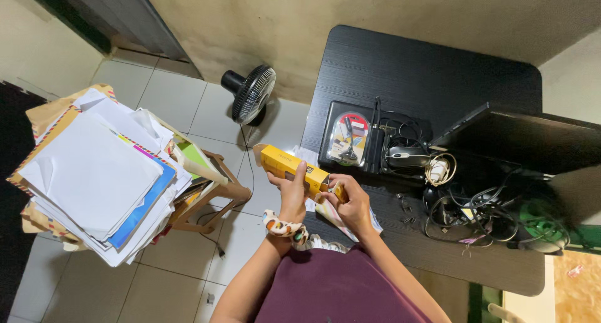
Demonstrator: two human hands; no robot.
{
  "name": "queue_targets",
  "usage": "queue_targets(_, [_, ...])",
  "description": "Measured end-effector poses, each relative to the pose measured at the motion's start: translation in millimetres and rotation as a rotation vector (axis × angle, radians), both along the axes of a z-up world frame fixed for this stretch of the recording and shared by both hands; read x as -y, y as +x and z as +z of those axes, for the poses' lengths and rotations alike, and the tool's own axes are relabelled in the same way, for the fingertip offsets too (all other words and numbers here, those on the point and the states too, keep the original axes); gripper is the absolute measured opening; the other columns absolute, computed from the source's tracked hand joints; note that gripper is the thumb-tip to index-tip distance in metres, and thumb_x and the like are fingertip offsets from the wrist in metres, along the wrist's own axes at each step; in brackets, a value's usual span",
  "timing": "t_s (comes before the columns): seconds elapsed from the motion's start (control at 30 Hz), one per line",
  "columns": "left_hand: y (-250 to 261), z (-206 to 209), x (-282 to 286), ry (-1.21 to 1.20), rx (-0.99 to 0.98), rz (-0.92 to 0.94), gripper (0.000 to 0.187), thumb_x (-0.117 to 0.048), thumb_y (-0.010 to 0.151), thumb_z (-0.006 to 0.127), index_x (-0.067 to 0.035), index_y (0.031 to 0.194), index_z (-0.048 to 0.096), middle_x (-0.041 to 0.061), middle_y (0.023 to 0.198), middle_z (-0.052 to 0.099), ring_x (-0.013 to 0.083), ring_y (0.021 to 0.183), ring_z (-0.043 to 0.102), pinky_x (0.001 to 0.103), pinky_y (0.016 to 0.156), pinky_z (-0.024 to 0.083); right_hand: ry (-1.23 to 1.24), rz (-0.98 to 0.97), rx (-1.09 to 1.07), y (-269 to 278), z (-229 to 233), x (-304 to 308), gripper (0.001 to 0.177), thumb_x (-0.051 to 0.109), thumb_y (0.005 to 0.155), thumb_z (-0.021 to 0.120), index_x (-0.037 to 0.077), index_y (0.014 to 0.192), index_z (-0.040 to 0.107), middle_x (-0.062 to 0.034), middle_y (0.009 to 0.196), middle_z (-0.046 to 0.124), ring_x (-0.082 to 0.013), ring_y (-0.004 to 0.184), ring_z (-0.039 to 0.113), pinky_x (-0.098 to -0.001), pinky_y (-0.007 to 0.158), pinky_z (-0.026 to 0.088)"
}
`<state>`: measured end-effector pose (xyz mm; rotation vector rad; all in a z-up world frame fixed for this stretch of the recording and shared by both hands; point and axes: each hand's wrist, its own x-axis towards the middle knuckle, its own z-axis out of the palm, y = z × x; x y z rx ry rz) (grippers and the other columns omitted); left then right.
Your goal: The person organizes a cluttered workspace by picking up various electronic accessories and cables from the floor and placing them on a desk. They then gather a stack of papers and envelopes, sort through them, and place them into a large envelope on the desk.
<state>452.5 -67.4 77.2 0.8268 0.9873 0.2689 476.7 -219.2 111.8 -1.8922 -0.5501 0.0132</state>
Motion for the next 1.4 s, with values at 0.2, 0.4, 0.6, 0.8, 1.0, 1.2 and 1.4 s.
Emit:
queue_targets(0.2, [6,-1,-2,0.135,0.007,-0.059,0.125,-0.024,0.083,0.079,-0.018,0.158,-0.022,0.020,0.159,0.010,0.0317,0.140,0.036,0.045,0.105,0.047,-0.071,-0.032,-0.059,-7,7,-2,0.027,0.008,0.079,0.084,0.006,0.099,0.065,-0.0096,0.111,0.073,-0.0200,0.092,0.072,-0.0313,0.077,0.057])
queue_targets(0.4, [8,-9,0,0.156,0.128,-0.082,0.122,-0.022,0.084,0.076,-0.016,0.158,-0.020,0.021,0.159,0.014,0.0322,0.139,0.039,0.043,0.107,0.045,0.014,-0.077,-0.240,-3,-2,1,0.023,0.009,0.081,0.082,0.005,0.095,0.063,-0.0071,0.100,0.071,-0.0192,0.084,0.072,-0.0298,0.073,0.056])
queue_targets(0.6, [9,-5,8,0.149,0.106,-0.114,0.119,-0.022,0.084,0.076,-0.016,0.159,-0.016,0.022,0.159,0.018,0.0317,0.137,0.043,0.041,0.105,0.046,0.088,-0.079,-0.405,-3,0,11,0.022,0.014,0.085,0.080,0.007,0.100,0.065,-0.0060,0.093,0.071,-0.0173,0.078,0.072,-0.0302,0.068,0.056])
queue_targets(0.8, [5,-7,14,0.120,0.099,-0.109,0.119,-0.023,0.085,0.075,-0.015,0.158,-0.019,0.022,0.160,0.015,0.0315,0.138,0.041,0.041,0.105,0.045,-0.240,0.034,-0.056,-1,20,19,0.022,0.013,0.080,0.078,0.010,0.101,0.069,-0.0063,0.099,0.065,-0.0236,0.084,0.068,-0.0341,0.074,0.055])
queue_targets(1.0, [1,-6,23,0.252,0.101,-0.125,0.119,-0.021,0.088,0.075,-0.014,0.158,-0.021,0.023,0.161,0.001,0.0321,0.144,0.031,0.041,0.113,0.038,-0.294,0.063,-0.052,4,40,19,0.026,0.006,0.072,0.071,0.007,0.098,0.067,-0.0048,0.115,0.064,-0.0254,0.088,0.068,-0.0353,0.074,0.054])
queue_targets(1.2, [0,-10,22,0.371,0.018,-0.103,0.119,-0.018,0.085,0.078,-0.011,0.159,-0.015,0.026,0.160,0.002,0.0352,0.148,0.020,0.043,0.117,0.030,-0.346,0.101,-0.103,8,34,13,0.024,0.010,0.075,0.074,0.007,0.098,0.068,-0.0011,0.117,0.067,-0.0247,0.089,0.069,-0.0349,0.075,0.054])
queue_targets(1.4, [-3,-23,25,0.526,0.032,-0.093,0.119,-0.019,0.088,0.077,-0.005,0.158,-0.018,0.029,0.160,0.000,0.0368,0.151,0.014,0.044,0.121,0.025,-0.303,-0.004,-0.112,3,18,10,0.026,0.014,0.080,0.076,0.006,0.105,0.071,-0.0046,0.111,0.069,-0.0264,0.087,0.069,-0.0354,0.075,0.053])
